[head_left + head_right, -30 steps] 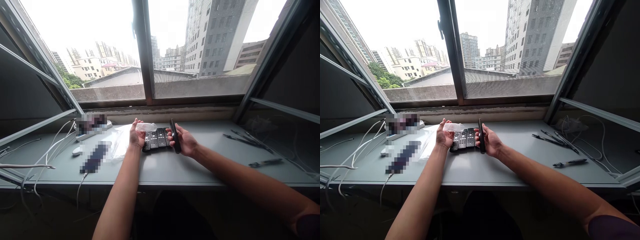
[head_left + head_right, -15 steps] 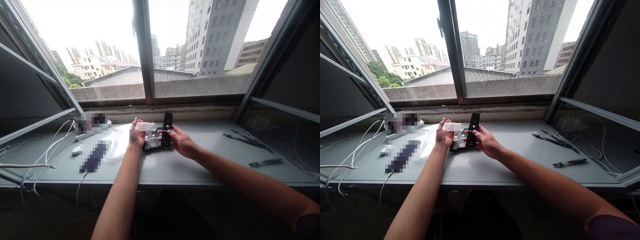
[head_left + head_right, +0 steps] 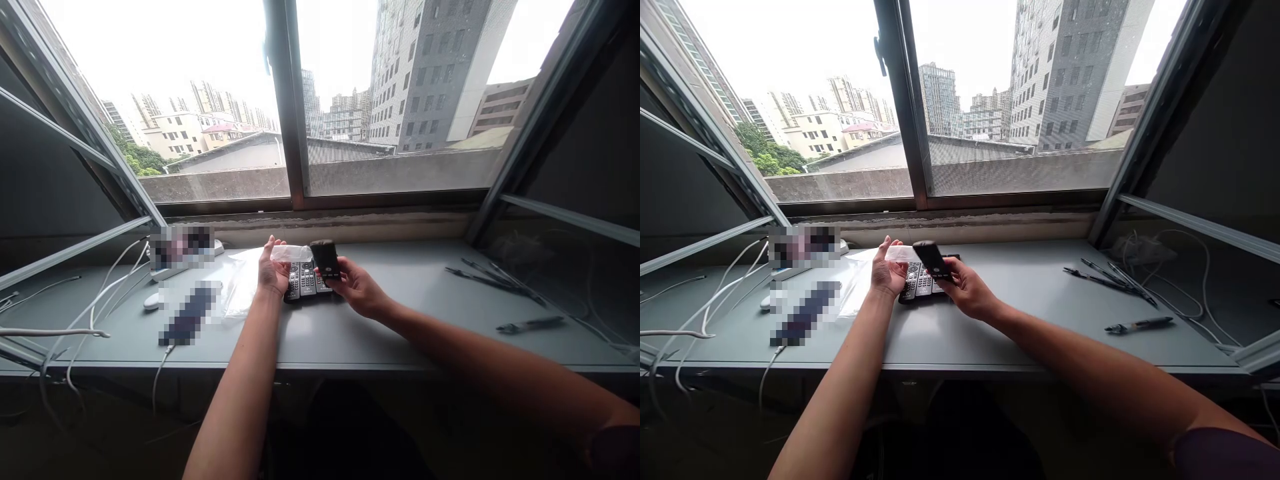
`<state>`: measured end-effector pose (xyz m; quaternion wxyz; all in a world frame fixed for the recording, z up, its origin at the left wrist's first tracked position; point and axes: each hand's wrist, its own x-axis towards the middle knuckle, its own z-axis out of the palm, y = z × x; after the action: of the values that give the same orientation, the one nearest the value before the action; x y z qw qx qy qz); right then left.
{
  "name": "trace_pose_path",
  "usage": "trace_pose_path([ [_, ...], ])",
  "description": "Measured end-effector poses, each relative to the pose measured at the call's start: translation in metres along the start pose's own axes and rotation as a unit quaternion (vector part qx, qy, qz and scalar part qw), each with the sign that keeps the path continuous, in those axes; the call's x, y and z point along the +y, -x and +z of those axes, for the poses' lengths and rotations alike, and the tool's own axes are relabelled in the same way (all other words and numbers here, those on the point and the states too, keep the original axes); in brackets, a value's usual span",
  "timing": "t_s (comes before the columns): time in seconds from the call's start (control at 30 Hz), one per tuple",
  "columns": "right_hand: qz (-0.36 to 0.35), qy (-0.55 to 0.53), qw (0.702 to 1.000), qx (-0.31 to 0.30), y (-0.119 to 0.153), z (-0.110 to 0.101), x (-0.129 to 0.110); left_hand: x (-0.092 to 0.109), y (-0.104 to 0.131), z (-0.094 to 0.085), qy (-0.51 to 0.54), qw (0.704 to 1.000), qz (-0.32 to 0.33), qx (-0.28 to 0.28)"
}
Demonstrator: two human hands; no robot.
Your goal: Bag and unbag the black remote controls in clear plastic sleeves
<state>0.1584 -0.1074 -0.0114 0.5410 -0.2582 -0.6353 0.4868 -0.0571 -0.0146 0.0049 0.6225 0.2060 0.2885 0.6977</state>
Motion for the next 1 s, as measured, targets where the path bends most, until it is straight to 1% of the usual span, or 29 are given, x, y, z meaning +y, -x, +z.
trace_pose_path([
  [0.07, -0.049, 0.055, 0.997, -0.012, -0.001, -0.004, 0.005, 0.000, 0.000, 0.001, 0.005, 1.000, -0.002, 0.001],
  [0.17, -0.118, 0.132, 0.984, -0.029, -0.002, -0.009, 0.010, -0.001, 0.000, 0.000, 0.009, 1.000, -0.006, 0.001],
  [0.27, -0.139, 0.155, 0.977, -0.039, -0.002, -0.011, 0.013, -0.001, -0.001, -0.001, 0.004, 1.000, -0.006, 0.000],
  [0.37, -0.140, 0.137, 0.980, -0.046, -0.002, -0.010, 0.012, -0.001, -0.002, -0.001, -0.003, 1.000, -0.001, 0.000],
  [0.47, -0.100, 0.073, 0.991, -0.044, 0.000, -0.005, 0.010, -0.002, -0.002, -0.001, -0.005, 1.000, 0.004, -0.002],
  [0.57, -0.014, -0.012, 0.999, -0.031, 0.001, 0.000, 0.008, -0.002, -0.003, -0.002, -0.007, 1.000, 0.006, -0.003],
  [0.67, 0.074, -0.083, 0.994, -0.023, 0.000, 0.001, 0.006, -0.002, -0.002, -0.002, -0.006, 1.000, 0.004, 0.000],
  [0.73, 0.116, -0.114, 0.987, -0.008, -0.002, -0.001, 0.006, -0.002, -0.002, -0.002, -0.005, 1.000, 0.006, 0.002],
  [0.8, 0.139, -0.135, 0.981, 0.012, -0.004, -0.003, 0.006, -0.002, -0.002, -0.002, -0.006, 1.000, 0.007, 0.001],
  [0.9, 0.152, -0.161, 0.975, 0.027, -0.006, -0.006, 0.004, -0.002, -0.003, -0.002, -0.007, 1.000, 0.007, 0.003],
  [1.0, 0.151, -0.179, 0.972, 0.007, -0.007, -0.006, 0.001, -0.002, -0.003, -0.002, -0.008, 1.000, 0.007, 0.004],
])
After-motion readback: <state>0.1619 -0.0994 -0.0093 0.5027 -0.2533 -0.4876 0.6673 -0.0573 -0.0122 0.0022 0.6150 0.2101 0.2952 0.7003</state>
